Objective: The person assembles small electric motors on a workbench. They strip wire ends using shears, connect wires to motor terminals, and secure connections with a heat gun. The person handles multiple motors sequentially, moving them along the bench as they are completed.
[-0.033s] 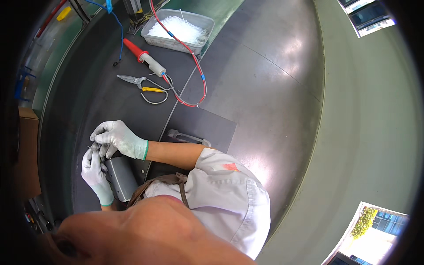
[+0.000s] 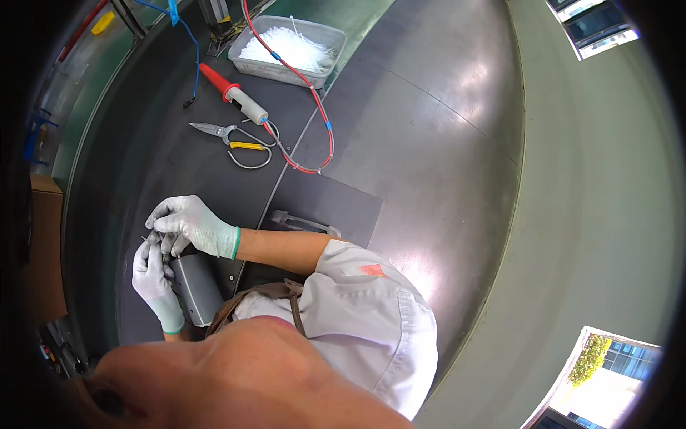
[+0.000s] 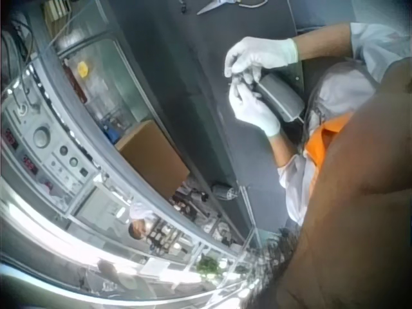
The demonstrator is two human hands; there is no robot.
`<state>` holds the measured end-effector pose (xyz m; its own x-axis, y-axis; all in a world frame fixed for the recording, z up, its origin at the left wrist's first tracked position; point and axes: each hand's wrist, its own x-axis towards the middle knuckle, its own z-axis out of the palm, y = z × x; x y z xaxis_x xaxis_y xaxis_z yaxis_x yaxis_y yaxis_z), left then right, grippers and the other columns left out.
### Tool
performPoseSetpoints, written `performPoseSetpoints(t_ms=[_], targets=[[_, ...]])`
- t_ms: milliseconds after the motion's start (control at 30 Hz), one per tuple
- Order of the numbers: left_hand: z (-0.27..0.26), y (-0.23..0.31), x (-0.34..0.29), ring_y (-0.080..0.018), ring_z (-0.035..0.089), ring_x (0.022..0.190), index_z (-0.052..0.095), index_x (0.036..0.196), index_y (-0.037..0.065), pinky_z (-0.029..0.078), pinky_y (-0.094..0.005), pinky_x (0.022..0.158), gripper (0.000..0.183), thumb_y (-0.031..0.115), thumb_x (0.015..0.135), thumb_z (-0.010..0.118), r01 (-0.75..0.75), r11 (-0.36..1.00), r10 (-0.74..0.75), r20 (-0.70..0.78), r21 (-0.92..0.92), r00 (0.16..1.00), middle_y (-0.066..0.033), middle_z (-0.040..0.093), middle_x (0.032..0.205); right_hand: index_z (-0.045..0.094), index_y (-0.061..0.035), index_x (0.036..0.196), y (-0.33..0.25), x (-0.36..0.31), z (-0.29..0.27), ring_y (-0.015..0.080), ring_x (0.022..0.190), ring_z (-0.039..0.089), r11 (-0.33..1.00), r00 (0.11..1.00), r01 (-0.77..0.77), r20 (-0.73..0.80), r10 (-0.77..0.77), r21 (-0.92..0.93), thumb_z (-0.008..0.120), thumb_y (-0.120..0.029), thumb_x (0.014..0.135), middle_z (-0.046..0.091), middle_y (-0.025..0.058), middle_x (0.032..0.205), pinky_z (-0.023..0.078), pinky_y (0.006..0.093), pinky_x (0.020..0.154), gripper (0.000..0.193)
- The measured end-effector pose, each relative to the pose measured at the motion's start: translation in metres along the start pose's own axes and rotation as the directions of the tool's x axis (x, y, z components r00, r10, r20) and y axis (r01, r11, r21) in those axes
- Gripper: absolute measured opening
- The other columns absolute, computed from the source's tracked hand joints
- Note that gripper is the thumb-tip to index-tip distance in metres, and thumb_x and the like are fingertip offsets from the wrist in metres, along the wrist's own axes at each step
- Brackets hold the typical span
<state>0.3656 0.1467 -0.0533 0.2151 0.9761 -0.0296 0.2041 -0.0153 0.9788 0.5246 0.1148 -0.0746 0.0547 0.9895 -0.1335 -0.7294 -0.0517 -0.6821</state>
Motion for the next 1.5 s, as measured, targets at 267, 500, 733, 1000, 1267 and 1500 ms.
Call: performPoseSetpoints(t_ms=[267, 500, 733, 1000, 1267, 1500], targets=[[-0.006, -0.01, 0.004, -0.0013, 0.046, 0.059, 0.07, 0.116, -0.006, 0.034, -0.0181, 0.052, 0.025, 0.013, 0.101, 0.064, 0.013, 0.999, -0.012, 0.022, -0.042, 1.0, -0.003, 0.07, 0.091, 0.064, 0.0042, 0.113, 0.001, 0.001, 0.001, 0.0137, 0.067, 0.069, 0.999, 1.0, -0.005, -0.001, 0.005, 0.047, 0.062, -0.009, 0.096, 0.07, 0.0123, 0.093, 0.059, 0.0242, 0.057, 0.021], [-0.004, -0.003, 0.004, -0.0009, 0.045, 0.058, 0.071, 0.117, -0.005, 0.033, -0.0179, 0.051, 0.025, 0.014, 0.101, 0.065, 0.026, 0.999, -0.026, 0.017, 0.025, 1.0, -0.0025, 0.069, 0.091, 0.065, 0.0045, 0.114, 0.0, 0.001, 0.002, 0.0127, 0.067, 0.069, 1.0, 1.0, -0.012, -0.006, 0.012, 0.022, 0.061, -0.009, 0.096, 0.07, 0.011, 0.092, 0.059, 0.024, 0.058, 0.023], [-0.004, 0.001, 0.002, -0.0001, 0.043, 0.057, 0.071, 0.116, -0.005, 0.031, -0.0182, 0.05, 0.025, 0.015, 0.102, 0.065, 0.054, 0.998, -0.054, 0.01, 0.026, 0.998, -0.0008, 0.068, 0.088, 0.064, 0.0041, 0.119, 0.0, 0.0, 0.002, 0.012, 0.068, 0.069, 0.999, 1.0, -0.031, 0.005, 0.031, 0.04, 0.06, -0.009, 0.096, 0.069, 0.0092, 0.09, 0.058, 0.0228, 0.058, 0.027], [-0.002, -0.003, 0.007, 0.001, 0.042, 0.056, 0.072, 0.114, -0.002, 0.031, -0.0182, 0.049, 0.02, 0.012, 0.102, 0.063, 0.069, 0.997, -0.069, 0.02, -0.015, 0.997, 0.0004, 0.069, 0.087, 0.058, 0.0026, 0.131, -0.001, 0.003, 0.0, 0.0127, 0.068, 0.069, 0.997, 0.998, -0.041, -0.035, 0.043, 0.065, 0.059, -0.007, 0.097, 0.068, 0.0105, 0.092, 0.056, 0.0223, 0.056, 0.035], [-0.009, 0.006, 0.003, -0.0043, 0.053, 0.06, 0.072, 0.114, 0.0, 0.041, -0.0215, 0.053, 0.02, 0.01, 0.1, 0.063, -0.072, 0.992, 0.064, 0.073, 0.105, 0.995, -0.0014, 0.072, 0.091, 0.053, 0.0023, 0.139, 0.001, 0.002, 0.008, 0.0116, 0.068, 0.066, 0.999, 0.997, -0.029, -0.069, 0.026, -0.04, 0.06, -0.011, 0.099, 0.069, 0.0114, 0.097, 0.054, 0.0224, 0.058, 0.043], [-0.014, -0.02, 0.017, -0.0009, 0.05, 0.057, 0.076, 0.111, 0.004, 0.04, -0.0199, 0.05, 0.023, 0.018, 0.096, 0.067, -0.274, 0.941, 0.251, 0.132, 0.2, 0.959, 0.0002, 0.072, 0.085, 0.043, 0.006, 0.147, 0.003, 0.001, 0.011, 0.0101, 0.07, 0.062, 0.996, 0.999, 0.043, -0.017, -0.045, -0.083, 0.054, -0.005, 0.102, 0.067, 0.0117, 0.096, 0.05, 0.0217, 0.057, 0.048]])
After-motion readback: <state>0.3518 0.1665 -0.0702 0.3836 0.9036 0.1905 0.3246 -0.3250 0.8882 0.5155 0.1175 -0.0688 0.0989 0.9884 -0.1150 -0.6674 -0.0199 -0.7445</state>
